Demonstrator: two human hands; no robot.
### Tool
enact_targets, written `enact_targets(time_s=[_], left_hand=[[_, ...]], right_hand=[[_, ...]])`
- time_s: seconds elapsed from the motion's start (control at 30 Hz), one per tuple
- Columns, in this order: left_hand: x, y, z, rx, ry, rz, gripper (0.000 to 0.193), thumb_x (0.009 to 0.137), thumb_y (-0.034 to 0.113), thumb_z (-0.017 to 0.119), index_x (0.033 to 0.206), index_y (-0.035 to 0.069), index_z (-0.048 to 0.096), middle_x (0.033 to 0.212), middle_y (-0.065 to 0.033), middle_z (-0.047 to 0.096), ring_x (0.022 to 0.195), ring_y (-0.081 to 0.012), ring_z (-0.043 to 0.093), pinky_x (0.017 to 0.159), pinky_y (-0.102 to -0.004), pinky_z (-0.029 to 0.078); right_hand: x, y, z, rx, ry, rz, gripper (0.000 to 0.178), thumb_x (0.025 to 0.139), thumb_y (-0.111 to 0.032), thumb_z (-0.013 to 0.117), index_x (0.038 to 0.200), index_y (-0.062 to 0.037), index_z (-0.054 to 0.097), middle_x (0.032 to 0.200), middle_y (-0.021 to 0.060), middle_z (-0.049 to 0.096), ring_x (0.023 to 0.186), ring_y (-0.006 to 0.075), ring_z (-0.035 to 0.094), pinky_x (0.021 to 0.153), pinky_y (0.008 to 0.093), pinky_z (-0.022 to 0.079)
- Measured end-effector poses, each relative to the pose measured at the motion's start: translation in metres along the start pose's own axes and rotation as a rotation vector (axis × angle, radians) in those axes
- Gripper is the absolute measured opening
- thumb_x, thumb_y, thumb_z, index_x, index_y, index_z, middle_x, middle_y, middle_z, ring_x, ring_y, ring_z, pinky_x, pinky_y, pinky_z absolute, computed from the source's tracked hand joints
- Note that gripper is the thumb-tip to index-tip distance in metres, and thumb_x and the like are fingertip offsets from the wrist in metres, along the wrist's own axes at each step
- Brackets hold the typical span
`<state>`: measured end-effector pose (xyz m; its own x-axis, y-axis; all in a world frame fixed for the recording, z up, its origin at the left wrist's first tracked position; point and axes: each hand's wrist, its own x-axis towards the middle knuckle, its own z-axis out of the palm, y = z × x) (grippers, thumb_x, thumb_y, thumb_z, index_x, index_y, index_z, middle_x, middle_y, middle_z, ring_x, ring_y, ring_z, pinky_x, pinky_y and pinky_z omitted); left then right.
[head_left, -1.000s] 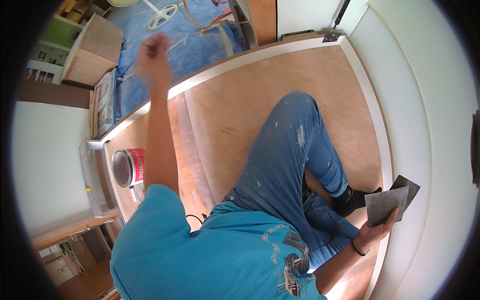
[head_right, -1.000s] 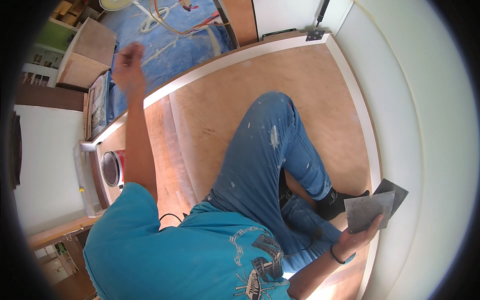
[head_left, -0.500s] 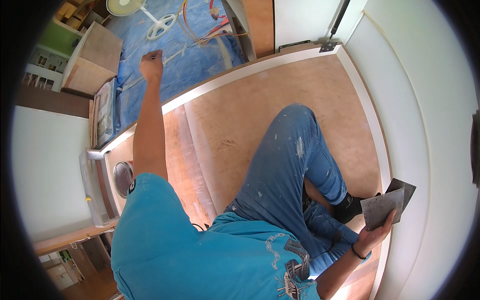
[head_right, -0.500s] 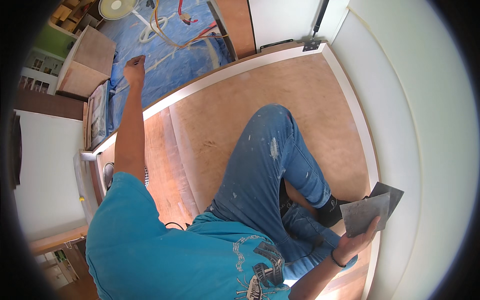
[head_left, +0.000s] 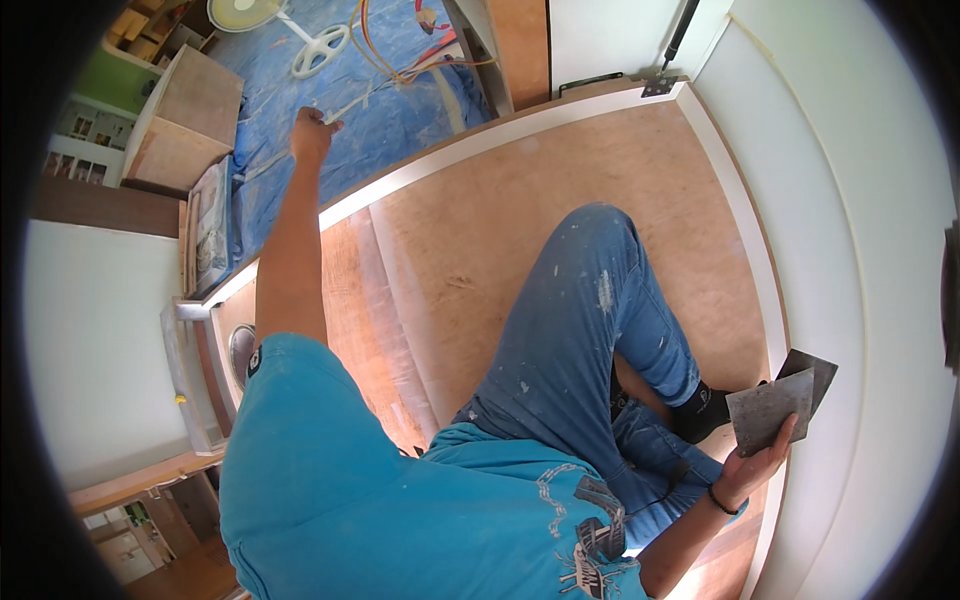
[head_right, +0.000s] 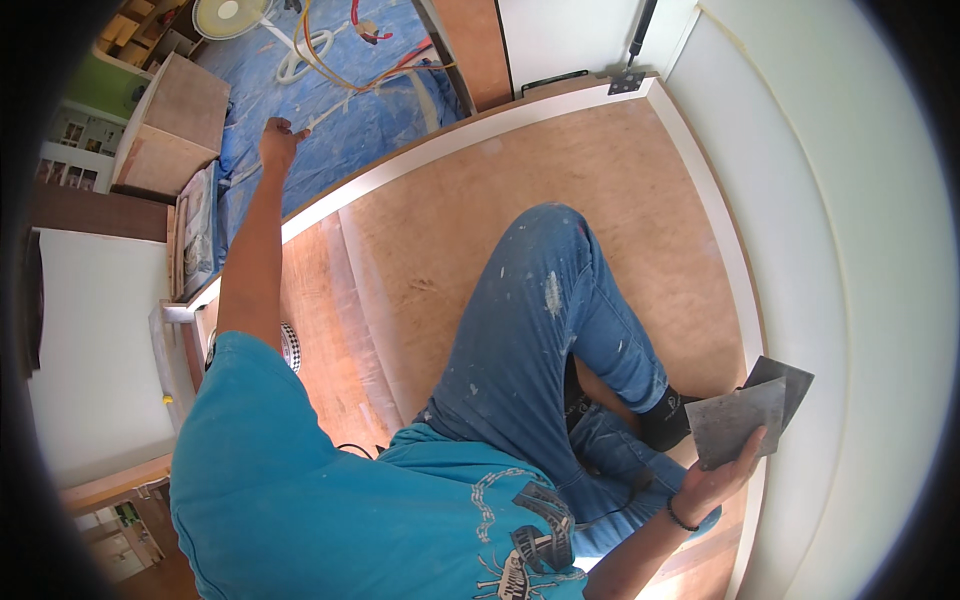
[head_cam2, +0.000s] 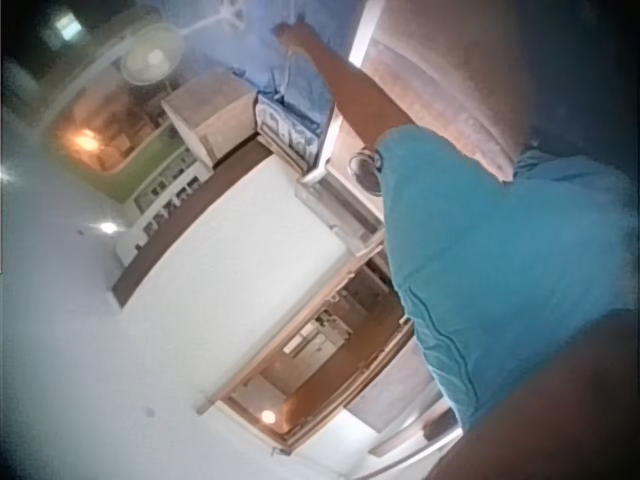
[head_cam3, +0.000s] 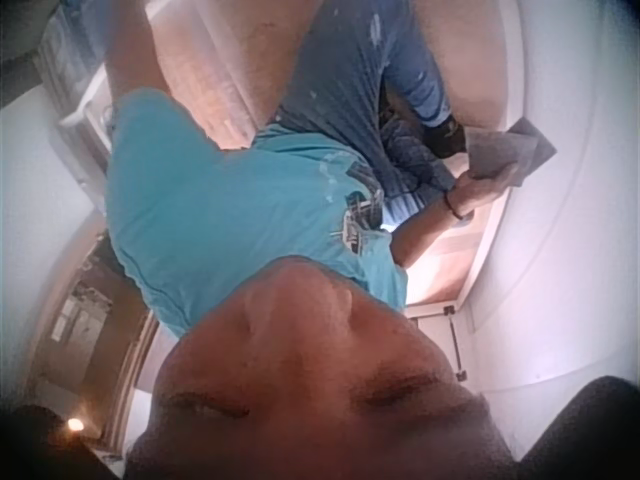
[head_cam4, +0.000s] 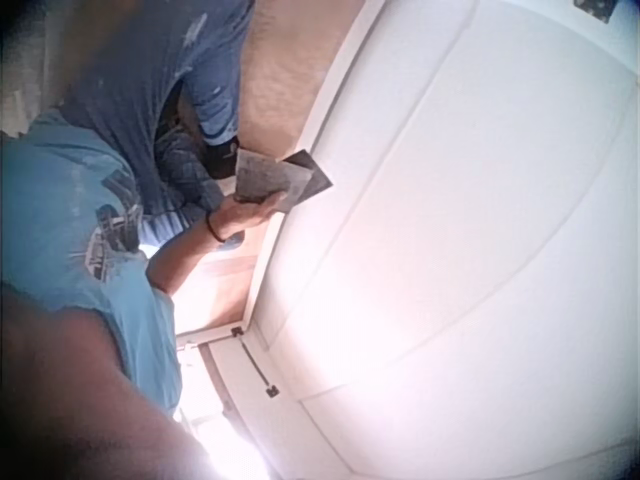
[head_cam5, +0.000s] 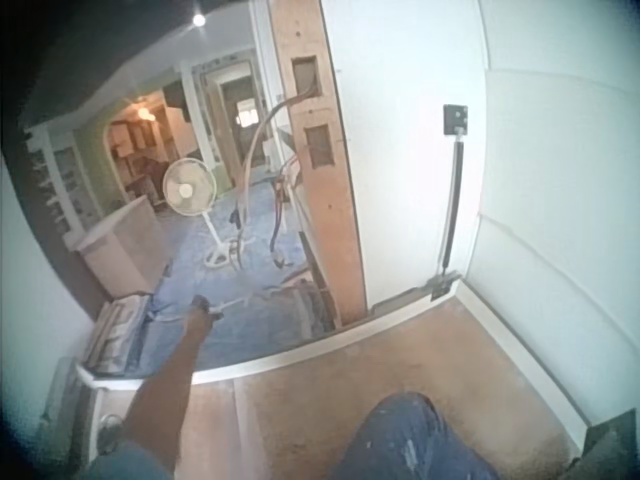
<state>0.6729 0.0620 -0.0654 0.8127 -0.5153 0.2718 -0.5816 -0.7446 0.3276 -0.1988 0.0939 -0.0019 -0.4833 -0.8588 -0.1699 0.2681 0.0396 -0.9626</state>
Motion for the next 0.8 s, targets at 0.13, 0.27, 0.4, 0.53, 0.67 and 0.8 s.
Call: enact_targets(time_s=[0.13,0.27,0.4,0.53,0.67,0.8], left_hand=[[0.016,-0.035,0.037,0.076,-0.135,0.021,0.062,0.079,0.026,0.09,0.131,0.01,0.062,0.112,-0.0175,0.076,0.107,-0.0364,0.072,0.087,-0.0468,0.055],[0.05,-0.071,0.055,-0.068,-0.186,0.056,0.064,0.084,0.017,0.083,0.142,0.014,0.057,0.122,-0.0225,0.072,0.116,-0.0411,0.069,0.093,-0.0514,0.054],[0.026,-0.027,0.029,0.058,0.008,0.196,0.064,0.086,0.02,0.08,0.145,0.015,0.055,0.129,-0.0251,0.069,0.117,-0.0427,0.068,0.096,-0.0502,0.054],[-0.077,0.082,-0.004,-0.307,0.033,0.277,0.033,0.106,0.03,0.059,0.126,0.006,0.071,0.108,-0.0156,0.073,0.094,-0.0255,0.068,0.085,-0.0373,0.055],[-0.237,0.202,-0.051,-0.759,-0.305,0.498,0.029,0.11,0.023,0.055,0.12,0.002,0.072,0.108,-0.01,0.074,0.086,-0.015,0.065,0.084,-0.0302,0.054],[-0.387,0.348,-0.081,-1.332,-1.121,0.623,0.038,0.111,0.022,0.051,0.14,-0.001,0.06,0.129,-0.0173,0.07,0.11,-0.0238,0.07,0.096,-0.0361,0.055]], right_hand=[[-0.006,0.004,-0.001,-0.05,0.024,-0.06,0.052,0.104,-0.03,0.065,0.14,0.0079,0.056,0.139,0.0197,0.061,0.128,0.0288,0.062,0.107,0.0401,0.052],[-0.007,0.014,-0.009,-0.162,0.027,-0.094,0.049,0.111,-0.029,0.052,0.145,0.0057,0.055,0.148,0.0217,0.053,0.136,0.0293,0.056,0.114,0.0435,0.047],[0.002,0.017,-0.012,0.052,0.055,0.072,0.049,0.11,-0.031,0.052,0.146,0.0024,0.056,0.147,0.0176,0.057,0.136,0.0281,0.056,0.114,0.044,0.047],[-0.005,0.005,-0.014,0.073,0.063,0.068,0.045,0.107,-0.031,0.058,0.142,-0.0035,0.062,0.143,0.0082,0.064,0.13,0.0217,0.06,0.111,0.0382,0.047],[-0.029,-0.016,0.053,0.257,-0.178,0.17,0.028,0.107,-0.017,0.063,0.13,-0.0017,0.066,0.121,0.0065,0.073,0.106,0.0159,0.07,0.091,0.0315,0.057],[-0.051,-0.03,0.065,0.332,-0.244,0.237,0.026,0.106,-0.019,0.064,0.125,-0.0014,0.069,0.114,0.008,0.075,0.1,0.0159,0.072,0.087,0.0302,0.058]])
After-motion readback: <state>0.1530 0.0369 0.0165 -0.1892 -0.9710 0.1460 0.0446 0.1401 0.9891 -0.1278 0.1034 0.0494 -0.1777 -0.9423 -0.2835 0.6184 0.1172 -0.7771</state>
